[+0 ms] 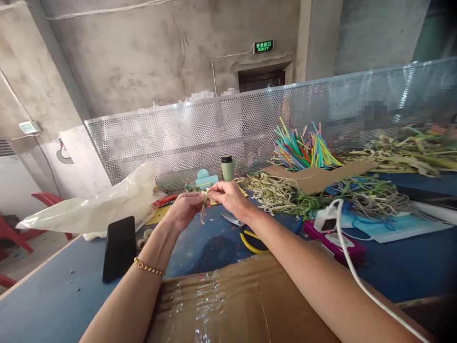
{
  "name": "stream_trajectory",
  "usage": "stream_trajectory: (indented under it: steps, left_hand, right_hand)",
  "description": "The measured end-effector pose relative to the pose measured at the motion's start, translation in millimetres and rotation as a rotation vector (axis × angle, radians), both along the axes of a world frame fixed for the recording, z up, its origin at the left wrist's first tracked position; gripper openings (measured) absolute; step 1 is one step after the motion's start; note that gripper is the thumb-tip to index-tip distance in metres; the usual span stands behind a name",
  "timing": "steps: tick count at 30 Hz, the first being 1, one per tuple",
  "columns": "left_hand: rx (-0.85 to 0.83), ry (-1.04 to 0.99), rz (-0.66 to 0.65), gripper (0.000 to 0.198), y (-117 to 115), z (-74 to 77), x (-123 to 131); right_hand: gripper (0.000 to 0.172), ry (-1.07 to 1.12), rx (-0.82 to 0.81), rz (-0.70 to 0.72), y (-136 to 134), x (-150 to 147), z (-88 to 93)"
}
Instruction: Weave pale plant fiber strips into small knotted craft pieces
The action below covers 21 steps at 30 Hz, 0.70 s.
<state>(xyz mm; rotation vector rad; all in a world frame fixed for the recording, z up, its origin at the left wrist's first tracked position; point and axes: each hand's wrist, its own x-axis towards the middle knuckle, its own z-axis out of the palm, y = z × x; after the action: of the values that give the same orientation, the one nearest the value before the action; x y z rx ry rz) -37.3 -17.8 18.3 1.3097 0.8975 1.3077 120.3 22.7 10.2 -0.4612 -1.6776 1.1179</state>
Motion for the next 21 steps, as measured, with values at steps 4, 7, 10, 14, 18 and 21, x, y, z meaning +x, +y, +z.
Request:
stream_trajectory:
  steps: [4,7,10,14,18,21]
  left_hand:
    - [0.021,-0.051,0.035,0.014,0,-0.9,2]
    - [0.005,-0.064,0.053,0.02,1,-1.9,3]
    - [-0.006,-0.015,0.045,0.022,2,-3.2,1]
    - [0.014,0.059,0.063,0.018,4,-5.9,-2]
    - [0.015,0.092,0.075,0.017,4,-6.3,-3]
    - [0.023,0.043,0.085,0.018,5,-5.8,-3]
  right_hand:
    - [0.012,0.023,0.015,-0.126,-1,-6,-0.4]
    - [0.011,0.017,0.013,-0.253,2,-6,0.8]
    - [0.01,0.026,0.002,-0.339,5,-2,3.8]
    - [0.009,0.017,-0.014,-0.333,3,2,9.0]
    - [0.014,0.032,-0.05,-0.308,2,4,10.4]
    - [0.019,0.101,-0.148,-0.31,6,5,6.9]
